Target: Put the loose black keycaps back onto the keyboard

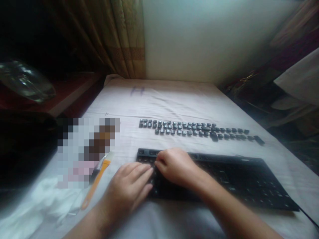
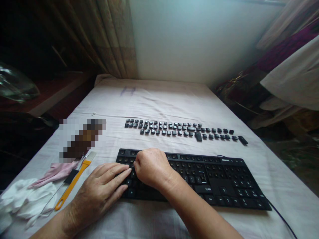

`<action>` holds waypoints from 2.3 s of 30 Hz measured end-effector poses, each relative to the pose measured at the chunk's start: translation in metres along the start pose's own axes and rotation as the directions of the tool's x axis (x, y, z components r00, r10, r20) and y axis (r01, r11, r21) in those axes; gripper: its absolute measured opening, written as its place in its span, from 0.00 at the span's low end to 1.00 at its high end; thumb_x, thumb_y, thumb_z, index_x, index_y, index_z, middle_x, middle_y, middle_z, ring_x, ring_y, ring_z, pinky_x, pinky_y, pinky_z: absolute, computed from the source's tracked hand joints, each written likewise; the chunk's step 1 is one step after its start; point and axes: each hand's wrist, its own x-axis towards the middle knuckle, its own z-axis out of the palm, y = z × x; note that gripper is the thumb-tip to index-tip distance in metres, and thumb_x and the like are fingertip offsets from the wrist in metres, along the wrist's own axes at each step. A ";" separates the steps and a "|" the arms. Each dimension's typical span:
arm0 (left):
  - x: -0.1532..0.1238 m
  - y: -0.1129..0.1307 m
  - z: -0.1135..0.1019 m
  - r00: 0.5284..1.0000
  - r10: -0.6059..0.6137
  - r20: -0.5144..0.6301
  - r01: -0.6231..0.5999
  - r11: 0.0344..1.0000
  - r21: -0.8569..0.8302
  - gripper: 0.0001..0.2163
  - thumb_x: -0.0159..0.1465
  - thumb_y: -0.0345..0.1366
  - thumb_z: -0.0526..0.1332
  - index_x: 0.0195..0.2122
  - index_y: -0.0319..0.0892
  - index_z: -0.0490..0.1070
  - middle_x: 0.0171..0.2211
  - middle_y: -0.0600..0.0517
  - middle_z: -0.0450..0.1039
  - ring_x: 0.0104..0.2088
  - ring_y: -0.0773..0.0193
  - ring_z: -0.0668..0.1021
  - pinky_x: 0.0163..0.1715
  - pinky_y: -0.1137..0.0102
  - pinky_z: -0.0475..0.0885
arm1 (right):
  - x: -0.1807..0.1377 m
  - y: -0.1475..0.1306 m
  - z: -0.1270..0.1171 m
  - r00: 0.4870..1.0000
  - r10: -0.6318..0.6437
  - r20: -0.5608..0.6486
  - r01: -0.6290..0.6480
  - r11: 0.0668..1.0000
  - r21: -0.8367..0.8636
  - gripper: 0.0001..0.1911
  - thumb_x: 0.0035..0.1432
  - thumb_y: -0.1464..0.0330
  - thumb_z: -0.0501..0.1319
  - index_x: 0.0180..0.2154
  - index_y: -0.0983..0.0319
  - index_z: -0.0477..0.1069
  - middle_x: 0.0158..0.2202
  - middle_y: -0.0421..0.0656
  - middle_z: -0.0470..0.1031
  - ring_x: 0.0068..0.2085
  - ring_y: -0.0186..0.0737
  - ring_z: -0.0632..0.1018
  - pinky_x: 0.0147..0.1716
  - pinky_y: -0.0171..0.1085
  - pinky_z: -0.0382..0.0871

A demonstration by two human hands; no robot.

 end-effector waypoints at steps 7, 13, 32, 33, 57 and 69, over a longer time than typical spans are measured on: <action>0.000 0.000 -0.002 1.000 -0.002 0.002 0.002 1.000 -0.002 0.13 0.70 0.34 0.54 0.51 0.38 0.74 0.46 0.46 0.78 0.46 0.56 0.77 0.47 0.62 0.72 | 0.006 0.000 -0.008 0.998 -0.004 0.062 0.000 0.998 0.062 0.12 0.57 0.68 0.59 0.31 0.59 0.83 0.31 0.47 0.83 0.33 0.44 0.81 0.31 0.35 0.65; -0.002 -0.004 -0.002 0.999 -0.040 0.007 0.041 0.997 -0.072 0.12 0.69 0.33 0.55 0.51 0.41 0.74 0.46 0.46 0.78 0.46 0.57 0.77 0.47 0.62 0.73 | -0.001 0.004 -0.001 1.000 0.022 0.005 -0.022 0.987 0.157 0.13 0.60 0.67 0.58 0.37 0.56 0.83 0.33 0.43 0.84 0.34 0.41 0.81 0.34 0.34 0.66; -0.004 -0.004 -0.003 0.999 -0.045 0.008 0.045 0.995 -0.088 0.12 0.70 0.33 0.55 0.50 0.45 0.75 0.48 0.47 0.76 0.48 0.56 0.76 0.47 0.61 0.73 | -0.005 0.000 0.001 0.999 0.038 0.027 -0.042 0.988 0.147 0.12 0.62 0.66 0.58 0.38 0.58 0.82 0.35 0.44 0.84 0.35 0.41 0.80 0.34 0.35 0.66; -0.003 -0.003 -0.004 0.999 -0.044 0.013 0.044 0.996 -0.079 0.12 0.70 0.33 0.55 0.50 0.45 0.75 0.48 0.47 0.76 0.48 0.56 0.76 0.47 0.61 0.72 | -0.006 0.000 0.003 0.999 0.044 0.005 -0.045 0.988 0.149 0.12 0.62 0.66 0.58 0.37 0.58 0.81 0.35 0.44 0.83 0.36 0.41 0.80 0.35 0.35 0.66; -0.001 0.003 -0.003 0.998 -0.061 0.021 0.061 0.998 0.003 0.13 0.70 0.34 0.53 0.51 0.42 0.74 0.46 0.47 0.75 0.46 0.56 0.75 0.48 0.61 0.70 | -0.006 0.006 0.013 0.985 0.120 -0.121 -0.080 0.954 0.288 0.07 0.57 0.67 0.64 0.36 0.58 0.81 0.33 0.41 0.83 0.36 0.41 0.80 0.37 0.35 0.68; 0.001 0.003 -0.002 0.998 -0.060 -0.001 0.060 0.998 0.006 0.12 0.70 0.34 0.54 0.50 0.41 0.74 0.45 0.47 0.76 0.46 0.56 0.75 0.47 0.62 0.70 | -0.005 0.007 0.013 0.985 0.147 -0.089 -0.116 0.951 0.288 0.06 0.56 0.67 0.64 0.31 0.57 0.81 0.31 0.41 0.83 0.35 0.40 0.80 0.35 0.35 0.66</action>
